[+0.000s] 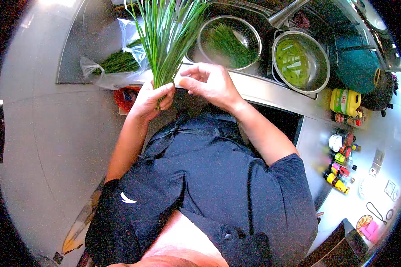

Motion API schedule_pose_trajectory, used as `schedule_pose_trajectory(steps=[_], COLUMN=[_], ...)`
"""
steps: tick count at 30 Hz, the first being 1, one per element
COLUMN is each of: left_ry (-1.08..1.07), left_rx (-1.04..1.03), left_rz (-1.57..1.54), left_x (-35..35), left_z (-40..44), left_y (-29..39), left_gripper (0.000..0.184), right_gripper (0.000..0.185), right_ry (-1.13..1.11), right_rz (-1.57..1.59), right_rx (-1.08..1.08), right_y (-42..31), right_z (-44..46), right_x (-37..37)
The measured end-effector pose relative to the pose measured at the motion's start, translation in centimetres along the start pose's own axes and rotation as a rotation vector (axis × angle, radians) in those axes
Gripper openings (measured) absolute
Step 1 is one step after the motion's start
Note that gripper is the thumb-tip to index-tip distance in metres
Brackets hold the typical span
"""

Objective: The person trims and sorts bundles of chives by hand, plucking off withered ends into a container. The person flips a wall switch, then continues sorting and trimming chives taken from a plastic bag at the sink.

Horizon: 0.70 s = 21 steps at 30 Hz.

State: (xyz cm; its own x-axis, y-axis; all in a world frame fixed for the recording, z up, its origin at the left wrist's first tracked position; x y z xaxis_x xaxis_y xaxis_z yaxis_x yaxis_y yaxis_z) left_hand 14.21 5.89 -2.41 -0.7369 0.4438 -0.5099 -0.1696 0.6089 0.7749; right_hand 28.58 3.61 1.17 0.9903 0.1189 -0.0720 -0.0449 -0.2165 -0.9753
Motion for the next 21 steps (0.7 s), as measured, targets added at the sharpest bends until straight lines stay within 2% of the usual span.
schedule_pose_trajectory(steps=[3, 5, 9, 13, 17, 19, 20, 21], left_ry=[0.049, -0.006, 0.08, 0.153, 0.381, 0.583, 0.67, 0.686], left_rx=[-0.028, -0.043, -0.066, -0.113, -0.186, -0.143, -0.118, -0.164], left_rz=[0.01, 0.025, -0.016, -0.086, 0.004, 0.032, 0.107, 0.062], left_x=[0.6, 0.8, 1.6, 4.3, 7.9, 9.7, 10.6, 10.4], left_z=[-0.2, -0.2, -1.9, -6.0, -15.3, -20.5, -23.6, -25.9], left_y=[0.1, -0.1, 0.6, 1.9, 2.8, 2.0, 1.6, 1.4], left_gripper=[0.016, 0.016, 0.026, 0.034, 0.038, 0.04, 0.039, 0.04], right_gripper=[0.027, 0.024, 0.019, 0.02, 0.021, 0.02, 0.019, 0.019], right_ry=[-0.009, -0.021, -0.044, -0.056, -0.189, -0.261, -0.307, -0.355], right_rz=[-0.087, -0.04, 0.001, -0.094, -0.163, -0.232, -0.388, -0.434], right_rx=[-0.041, -0.066, -0.009, -0.01, -0.049, 0.026, 0.125, 0.209], right_y=[-0.3, -0.1, 0.3, 0.8, 4.3, 6.1, 5.6, 5.5], right_z=[0.7, 1.0, 1.4, 2.1, 4.1, 5.7, 6.4, 7.1], right_x=[-1.3, -1.8, -1.8, -1.3, -5.3, -8.4, -11.1, -14.0])
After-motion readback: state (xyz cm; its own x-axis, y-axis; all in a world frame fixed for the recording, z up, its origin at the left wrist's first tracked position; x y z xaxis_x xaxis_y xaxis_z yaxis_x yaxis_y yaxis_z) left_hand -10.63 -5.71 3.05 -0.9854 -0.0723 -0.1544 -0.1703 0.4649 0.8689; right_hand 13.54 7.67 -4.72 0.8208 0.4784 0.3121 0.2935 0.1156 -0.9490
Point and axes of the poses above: each hand's wrist, its own z-axis towards the middle knuckle, its own x-axis out of the back of the hand, y = z × x, the point moved 10 cm from there along z, towards the middle knuckle, and after that the axes turned 1 degree about -x, right-handed, at the moved point
